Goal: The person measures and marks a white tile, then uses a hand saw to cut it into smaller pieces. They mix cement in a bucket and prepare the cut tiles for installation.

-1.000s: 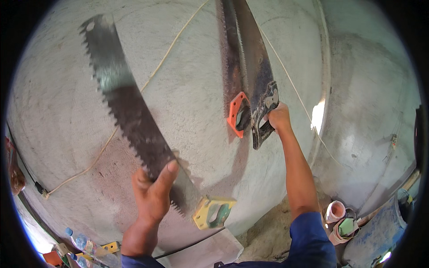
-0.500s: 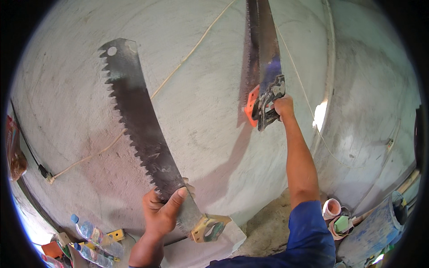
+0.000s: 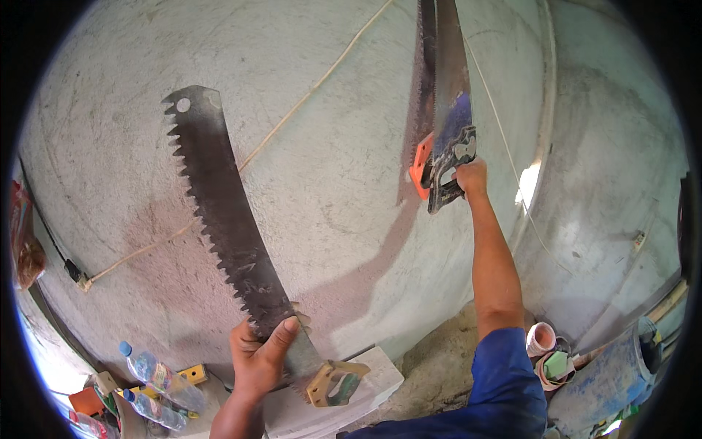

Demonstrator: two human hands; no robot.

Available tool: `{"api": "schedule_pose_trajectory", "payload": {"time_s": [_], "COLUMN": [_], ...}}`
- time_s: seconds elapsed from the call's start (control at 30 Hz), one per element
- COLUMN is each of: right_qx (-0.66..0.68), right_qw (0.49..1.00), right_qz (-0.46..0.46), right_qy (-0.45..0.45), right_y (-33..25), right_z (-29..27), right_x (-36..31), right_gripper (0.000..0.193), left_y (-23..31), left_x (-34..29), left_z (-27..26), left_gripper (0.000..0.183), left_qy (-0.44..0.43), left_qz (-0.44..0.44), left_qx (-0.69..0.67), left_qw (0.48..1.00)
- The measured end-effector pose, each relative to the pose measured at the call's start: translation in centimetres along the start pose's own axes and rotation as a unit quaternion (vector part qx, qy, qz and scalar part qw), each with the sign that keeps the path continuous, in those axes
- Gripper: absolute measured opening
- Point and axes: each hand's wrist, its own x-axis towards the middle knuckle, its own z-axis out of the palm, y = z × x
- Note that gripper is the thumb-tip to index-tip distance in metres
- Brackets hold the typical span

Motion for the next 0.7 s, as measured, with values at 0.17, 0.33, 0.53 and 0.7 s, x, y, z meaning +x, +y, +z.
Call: {"api": "schedule_pose_trajectory", "payload": {"time_s": [0.17, 0.33, 0.53, 0.7], "right_qx": [-0.101, -0.157, -0.226, -0.264], "right_qw": [0.992, 0.984, 0.969, 0.94], "right_qz": [-0.04, -0.044, -0.105, -0.185], "right_qy": [0.064, 0.077, 0.006, -0.113], "right_y": [-2.0, -1.2, -0.2, 6.9], "right_z": [-0.6, -0.9, -0.8, 3.0], "right_x": [0.0, 1.9, 4.1, 7.6], "right_gripper": [0.033, 0.03, 0.029, 0.036], "left_y": [1.1, 0.6, -0.6, -1.8], "left_x": [0.4, 1.3, 1.3, 1.2], "left_z": [2.3, 4.2, 6.5, 5.0], "left_gripper": [0.016, 0.019, 0.015, 0.016], "left_qy": [0.022, 0.013, 0.011, 0.032], "left_qz": [0.006, -0.001, 0.011, -0.034], "left_qx": [0.003, -0.012, -0.004, 0.07], "left_qw": [1.0, 1.0, 1.0, 0.996]}}
